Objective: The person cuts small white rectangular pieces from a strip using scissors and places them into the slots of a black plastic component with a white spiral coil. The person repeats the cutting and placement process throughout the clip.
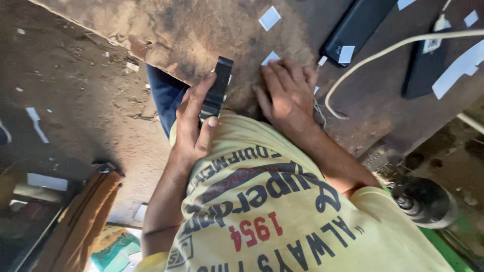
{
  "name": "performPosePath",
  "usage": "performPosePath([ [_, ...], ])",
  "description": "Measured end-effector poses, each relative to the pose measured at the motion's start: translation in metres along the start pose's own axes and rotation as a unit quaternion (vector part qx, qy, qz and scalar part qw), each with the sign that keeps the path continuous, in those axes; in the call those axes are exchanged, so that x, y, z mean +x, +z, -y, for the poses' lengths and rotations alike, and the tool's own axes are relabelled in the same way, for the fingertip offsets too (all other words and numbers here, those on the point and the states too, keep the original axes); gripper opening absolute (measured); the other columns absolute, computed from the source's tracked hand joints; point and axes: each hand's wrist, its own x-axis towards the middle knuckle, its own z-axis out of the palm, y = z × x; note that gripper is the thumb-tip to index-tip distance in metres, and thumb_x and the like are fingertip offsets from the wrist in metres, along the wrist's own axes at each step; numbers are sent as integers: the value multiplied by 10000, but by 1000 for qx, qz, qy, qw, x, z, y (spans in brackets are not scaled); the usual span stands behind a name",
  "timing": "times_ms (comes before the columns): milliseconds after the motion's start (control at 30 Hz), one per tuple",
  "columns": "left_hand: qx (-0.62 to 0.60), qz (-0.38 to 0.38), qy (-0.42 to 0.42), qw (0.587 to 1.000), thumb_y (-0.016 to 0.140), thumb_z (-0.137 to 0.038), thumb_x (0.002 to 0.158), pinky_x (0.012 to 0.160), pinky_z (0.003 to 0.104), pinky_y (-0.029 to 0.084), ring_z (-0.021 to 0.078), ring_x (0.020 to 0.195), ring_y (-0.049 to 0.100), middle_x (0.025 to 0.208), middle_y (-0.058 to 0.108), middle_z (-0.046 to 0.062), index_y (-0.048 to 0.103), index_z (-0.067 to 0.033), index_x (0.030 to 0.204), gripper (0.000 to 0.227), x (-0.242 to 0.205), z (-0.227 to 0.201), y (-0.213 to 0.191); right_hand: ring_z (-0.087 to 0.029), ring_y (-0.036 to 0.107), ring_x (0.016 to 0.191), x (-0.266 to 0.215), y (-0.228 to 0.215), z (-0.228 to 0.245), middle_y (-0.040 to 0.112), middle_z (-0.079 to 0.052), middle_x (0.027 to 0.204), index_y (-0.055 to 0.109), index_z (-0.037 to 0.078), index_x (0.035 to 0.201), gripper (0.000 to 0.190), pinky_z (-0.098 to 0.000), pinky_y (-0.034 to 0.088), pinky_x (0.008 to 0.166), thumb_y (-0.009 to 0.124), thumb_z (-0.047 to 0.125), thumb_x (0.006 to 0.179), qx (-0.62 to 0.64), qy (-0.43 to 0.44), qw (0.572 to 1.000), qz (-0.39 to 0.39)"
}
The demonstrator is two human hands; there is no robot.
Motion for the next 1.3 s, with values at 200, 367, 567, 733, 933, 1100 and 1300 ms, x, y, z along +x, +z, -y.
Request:
performPosePath([
  [200, -68, -65, -26, 995, 477, -464, 1121, 1198, 372, 406, 321, 1371, 570, 1469, 576, 218, 448, 38, 1556, 665, 1, 3, 8, -308, 610, 1112, 5, 11, 22, 702, -149, 1121, 711, -21, 1139, 526, -479, 427, 948, 775, 392, 818, 41, -150, 988, 21],
  [367, -197, -144, -31, 969, 506, -471, 1142, 1203, 326, 430, 232, 1339, 569, 1468, 557, 143, 409, 22, 1562, 655, 10, 12, -2, -223, 619, 977, 7, 40, 17, 676, -20, 925, 732, 74, 1014, 243, -395, 457, 858, 712, 227, 825, 89, -289, 951, 57],
  [567, -454, -166, -27, 875, 610, -381, 1089, 893, 322, 487, 169, 855, 553, 910, 574, 99, 374, -47, 1588, 645, 7, 20, 7, -235, 683, 931, 5, 40, 4, 711, -75, 980, 734, 54, 1022, 112, -396, 525, 783, 759, 73, 914, 226, -139, 964, -8],
  [733, -305, -198, 72, 929, 584, -486, 1069, 747, 261, 457, 135, 772, 565, 880, 605, 106, 478, -8, 1469, 632, 18, 43, 17, -244, 727, 957, 16, 30, 0, 701, -143, 1156, 747, -2, 1092, 202, -345, 605, 789, 779, -19, 893, 376, -6, 926, -37],
  [933, -145, -195, 57, 968, 483, -628, 1079, 861, 272, 483, 139, 870, 613, 1012, 639, 87, 445, -13, 1496, 743, 6, 60, 12, -188, 747, 875, 33, 35, 11, 740, -140, 1068, 757, -38, 1022, 193, -286, 603, 732, 845, 7, 857, 449, -16, 893, -11],
  [1100, -222, -228, 42, 947, 488, -598, 1092, 909, 306, 486, 154, 942, 575, 1175, 611, 100, 359, -37, 1551, 736, -6, 67, 13, -180, 745, 834, 35, 48, 17, 749, -135, 1042, 764, -40, 972, 111, -279, 611, 703, 806, -4, 875, 465, -8, 885, 10],
  [1300, -239, -234, 40, 941, 442, -590, 1107, 928, 309, 480, 150, 978, 558, 1270, 586, 101, 299, -68, 1594, 728, -12, 72, 14, -163, 722, 771, 42, 58, 16, 748, -117, 960, 749, -43, 913, 58, -275, 559, 644, 787, -13, 882, 463, -36, 885, 20],
])
